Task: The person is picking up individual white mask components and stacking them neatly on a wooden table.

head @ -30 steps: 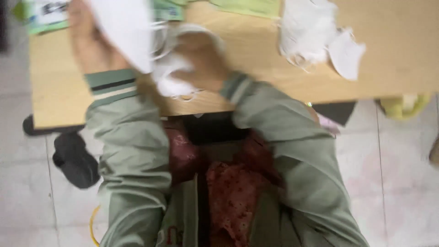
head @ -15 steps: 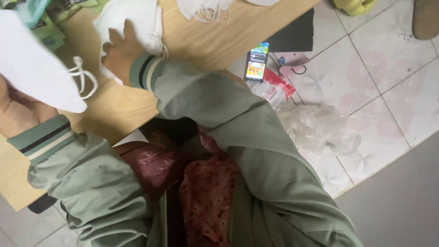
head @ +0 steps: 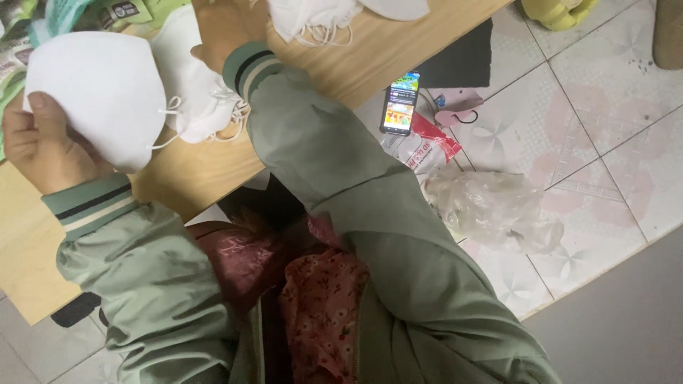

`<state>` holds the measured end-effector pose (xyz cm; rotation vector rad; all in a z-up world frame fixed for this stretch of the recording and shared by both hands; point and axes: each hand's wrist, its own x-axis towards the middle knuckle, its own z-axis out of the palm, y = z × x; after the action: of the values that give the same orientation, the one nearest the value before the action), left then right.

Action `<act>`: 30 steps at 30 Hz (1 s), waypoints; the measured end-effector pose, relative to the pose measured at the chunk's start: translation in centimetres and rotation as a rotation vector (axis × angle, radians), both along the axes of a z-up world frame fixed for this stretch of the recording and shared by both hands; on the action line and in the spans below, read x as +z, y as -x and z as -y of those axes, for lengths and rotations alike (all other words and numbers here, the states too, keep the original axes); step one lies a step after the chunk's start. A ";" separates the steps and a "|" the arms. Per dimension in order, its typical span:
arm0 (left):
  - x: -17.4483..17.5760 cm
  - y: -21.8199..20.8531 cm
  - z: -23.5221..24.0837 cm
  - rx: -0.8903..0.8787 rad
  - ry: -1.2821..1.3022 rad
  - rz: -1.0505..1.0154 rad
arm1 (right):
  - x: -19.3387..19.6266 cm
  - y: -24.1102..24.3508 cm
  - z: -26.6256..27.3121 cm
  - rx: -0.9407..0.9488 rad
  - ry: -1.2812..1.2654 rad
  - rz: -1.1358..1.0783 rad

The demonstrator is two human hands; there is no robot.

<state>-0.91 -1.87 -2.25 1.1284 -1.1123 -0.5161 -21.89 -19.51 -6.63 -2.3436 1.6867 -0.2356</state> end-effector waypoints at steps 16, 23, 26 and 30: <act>-3.9 -3.1 3.1 0.403 -0.037 0.472 | -2.9 2.2 2.9 0.194 0.178 0.135; -2.7 -2.5 3.1 0.307 0.039 0.409 | -3.0 3.3 5.6 0.438 0.270 0.404; -2.8 -2.5 3.0 0.253 0.023 0.289 | -0.3 4.6 5.4 0.587 0.209 0.527; -3.6 -2.5 3.2 0.241 -0.043 0.156 | 0.4 5.3 4.6 0.676 0.208 0.431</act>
<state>1.62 -5.09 -5.86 1.3379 -1.0846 -0.2681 -27.15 -24.15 -6.23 -2.6037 0.6552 -0.7362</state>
